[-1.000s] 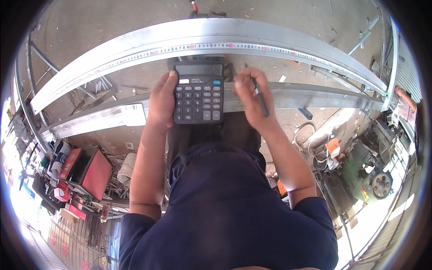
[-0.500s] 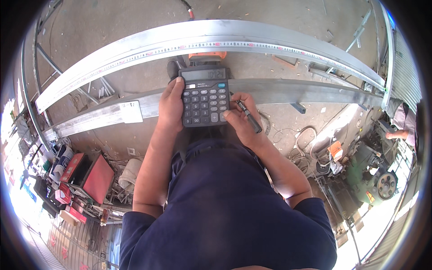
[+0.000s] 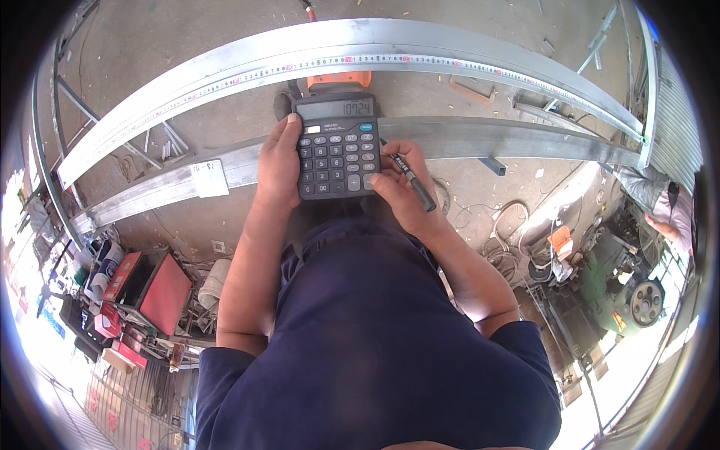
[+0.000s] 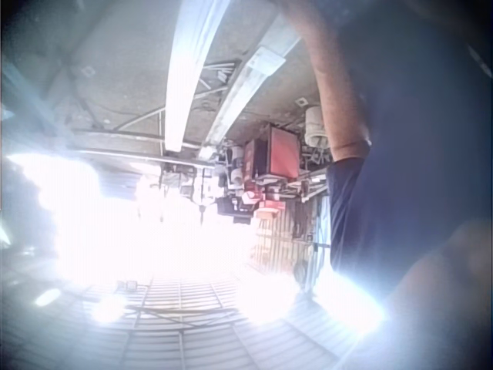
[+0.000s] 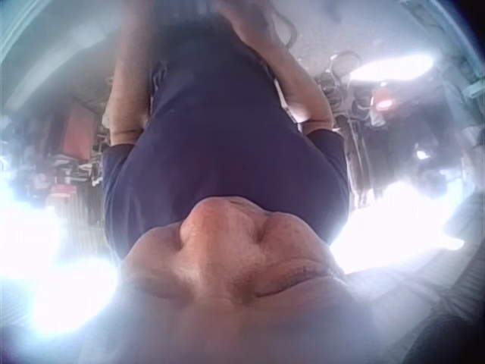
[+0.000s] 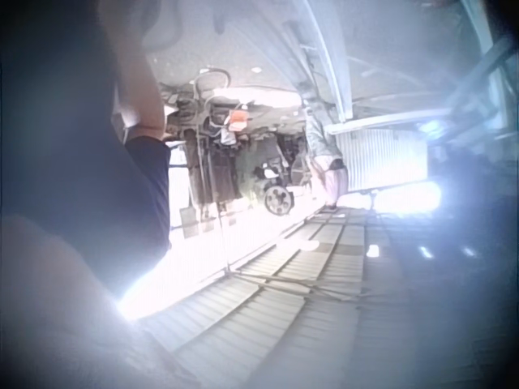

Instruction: The person uses a tape measure and a calculator to measure a long metal bar, then marks measurement points with a pen. The person repeatedly measures, calculates, and marks along the bar's length.

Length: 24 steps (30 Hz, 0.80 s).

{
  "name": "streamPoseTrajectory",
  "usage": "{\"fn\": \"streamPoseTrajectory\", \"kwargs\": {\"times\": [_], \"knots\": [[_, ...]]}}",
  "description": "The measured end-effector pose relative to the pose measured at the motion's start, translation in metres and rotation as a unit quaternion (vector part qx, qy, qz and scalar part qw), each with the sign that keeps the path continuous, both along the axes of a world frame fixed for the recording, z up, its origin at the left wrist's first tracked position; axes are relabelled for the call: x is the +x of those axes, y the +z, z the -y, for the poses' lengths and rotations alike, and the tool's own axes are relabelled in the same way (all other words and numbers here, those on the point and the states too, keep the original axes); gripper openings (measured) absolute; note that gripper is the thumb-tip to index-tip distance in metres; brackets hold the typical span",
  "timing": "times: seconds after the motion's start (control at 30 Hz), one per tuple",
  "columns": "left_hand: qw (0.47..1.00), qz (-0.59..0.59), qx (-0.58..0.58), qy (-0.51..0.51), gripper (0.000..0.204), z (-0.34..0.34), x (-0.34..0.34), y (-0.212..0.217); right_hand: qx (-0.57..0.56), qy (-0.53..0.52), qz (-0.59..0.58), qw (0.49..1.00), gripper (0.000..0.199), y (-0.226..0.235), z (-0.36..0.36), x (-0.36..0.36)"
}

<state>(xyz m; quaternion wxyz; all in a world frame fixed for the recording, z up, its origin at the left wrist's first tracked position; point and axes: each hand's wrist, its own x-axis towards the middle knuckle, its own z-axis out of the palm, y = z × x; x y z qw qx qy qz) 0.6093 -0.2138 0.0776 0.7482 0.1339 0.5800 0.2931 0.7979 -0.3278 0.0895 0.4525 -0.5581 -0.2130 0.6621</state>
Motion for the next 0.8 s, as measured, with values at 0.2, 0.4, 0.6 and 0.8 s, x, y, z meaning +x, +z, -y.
{"fn": "streamPoseTrajectory", "kwargs": {"times": [0.2,0.4,0.6,0.8], "knots": [[1.0,0.012,0.002,-0.003,0.041,0.0,-0.001,-0.003,0.009,0.008,0.007,1.0,0.041,-0.002,-0.001,-0.001],[1.0,0.011,0.001,-0.006,0.041,-0.002,0.003,-0.006,0.012,-0.023,-0.003,1.0,0.04,-0.001,-0.001,0.003],[1.0,0.006,0.003,-0.013,0.041,-0.005,0.009,-0.009,0.033,-0.043,0.093,0.994,0.041,-0.008,0.0,0.016],[0.999,0.004,0.019,-0.039,0.042,-0.012,0.016,-0.014,0.028,-0.058,0.135,0.989,0.037,-0.012,-0.009,0.04]]}}
